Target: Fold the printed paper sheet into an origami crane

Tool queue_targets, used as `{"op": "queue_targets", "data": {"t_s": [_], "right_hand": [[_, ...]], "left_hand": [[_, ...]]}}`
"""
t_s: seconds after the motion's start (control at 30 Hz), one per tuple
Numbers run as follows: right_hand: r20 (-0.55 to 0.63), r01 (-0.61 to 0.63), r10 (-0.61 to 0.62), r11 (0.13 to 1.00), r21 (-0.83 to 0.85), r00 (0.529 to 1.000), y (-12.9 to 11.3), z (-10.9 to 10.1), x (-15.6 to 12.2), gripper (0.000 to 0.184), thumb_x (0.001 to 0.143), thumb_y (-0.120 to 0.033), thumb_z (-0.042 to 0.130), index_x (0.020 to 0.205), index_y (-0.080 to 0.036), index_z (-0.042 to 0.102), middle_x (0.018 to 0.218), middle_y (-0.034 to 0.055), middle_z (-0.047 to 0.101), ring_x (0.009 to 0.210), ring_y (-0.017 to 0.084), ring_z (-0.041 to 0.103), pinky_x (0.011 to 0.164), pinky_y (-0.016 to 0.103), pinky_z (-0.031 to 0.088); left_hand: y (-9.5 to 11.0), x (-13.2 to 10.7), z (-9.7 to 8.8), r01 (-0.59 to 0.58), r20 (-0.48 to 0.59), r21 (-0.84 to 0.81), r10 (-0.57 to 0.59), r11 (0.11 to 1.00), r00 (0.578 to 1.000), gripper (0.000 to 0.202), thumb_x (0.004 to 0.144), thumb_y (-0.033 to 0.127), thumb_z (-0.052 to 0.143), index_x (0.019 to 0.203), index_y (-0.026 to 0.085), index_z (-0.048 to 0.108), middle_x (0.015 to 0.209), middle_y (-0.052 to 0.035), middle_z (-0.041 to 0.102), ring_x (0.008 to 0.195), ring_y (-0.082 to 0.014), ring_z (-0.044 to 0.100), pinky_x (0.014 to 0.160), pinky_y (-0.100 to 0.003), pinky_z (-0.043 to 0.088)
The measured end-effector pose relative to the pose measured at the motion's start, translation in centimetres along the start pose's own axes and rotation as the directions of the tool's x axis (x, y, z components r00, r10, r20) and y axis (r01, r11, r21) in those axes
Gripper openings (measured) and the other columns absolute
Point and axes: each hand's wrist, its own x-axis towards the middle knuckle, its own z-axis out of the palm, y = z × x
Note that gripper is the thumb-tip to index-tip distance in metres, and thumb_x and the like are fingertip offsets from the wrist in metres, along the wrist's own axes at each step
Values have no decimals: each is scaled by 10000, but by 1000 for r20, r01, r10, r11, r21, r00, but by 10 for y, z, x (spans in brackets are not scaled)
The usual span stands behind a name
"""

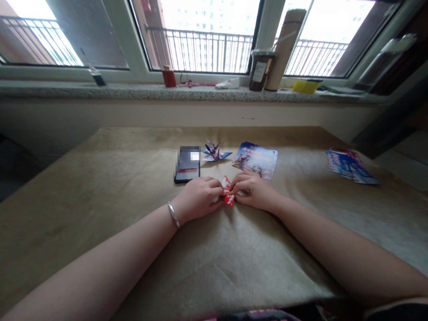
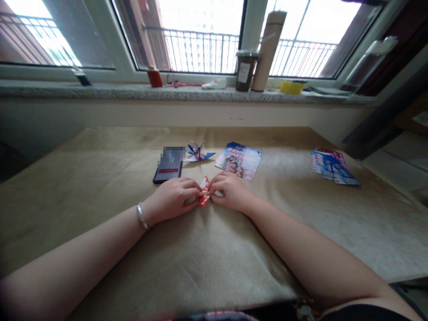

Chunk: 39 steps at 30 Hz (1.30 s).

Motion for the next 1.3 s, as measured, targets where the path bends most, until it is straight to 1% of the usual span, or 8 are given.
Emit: {"op": "queue_targets", "data": {"t_s": [0.17,0.37,0.5,0.63,0.8,1.0,1.17,1.3], "right_hand": [[20,16,-15,999,-33,1000,-7,-1,0,97,794,-169,617,783,-223,696,839,31,710,826,166,603,786,307,468],[73,49,-32,968,-245,997,-17,-1,0,101,808,-174,572,824,-200,669,849,50,700,801,177,608,757,308,464],[88,82,-56,944,-319,994,-19,-2,1,109,829,-204,554,817,-196,662,837,53,696,819,192,606,774,328,455],[69,55,-36,953,-298,997,-22,-2,2,93,793,-175,567,792,-191,659,816,46,691,822,196,594,754,314,460],[31,-25,33,972,-235,999,-23,1,4,94,760,-135,563,759,-190,640,789,49,674,838,200,564,797,322,459],[49,-92,101,984,-149,994,-19,3,5,56,775,-150,577,770,-183,622,835,59,663,840,198,554,800,331,450],[39,-122,125,990,-65,991,-16,2,5,73,804,-168,577,782,-183,644,841,54,671,825,183,573,792,317,449],[16,-143,144,988,-62,989,-16,2,5,112,834,-192,560,750,-185,634,808,51,670,802,171,579,781,307,442]], "left_hand": [[1,2,2,-57,9,143,57,988,998,185,913,305,507,911,180,643,899,-49,653,830,-181,594,730,-299,462],[3,4,2,-27,11,180,25,983,1000,194,921,306,508,867,156,617,836,-52,641,751,-176,589,685,-292,458],[4,4,3,-35,-13,199,38,979,999,195,918,291,513,826,146,605,800,-49,637,745,-179,592,754,-317,466],[4,6,2,-43,-18,205,48,978,999,203,922,259,494,794,141,599,804,-56,636,767,-178,587,829,-340,461],[2,8,4,6,-51,119,0,993,999,156,900,229,517,811,146,615,856,-66,645,890,-210,579,787,-328,490],[-1,6,9,81,-128,-56,-88,995,988,82,869,176,557,859,167,638,981,-51,657,1144,-236,494,1011,-378,431],[-3,5,10,117,-125,-153,-137,981,983,76,847,163,571,840,172,646,940,-42,667,1086,-226,515,1000,-384,435],[-6,5,14,137,-131,-209,-167,968,977,122,861,180,541,805,167,649,900,-47,661,984,-196,552,952,-363,452]]}}
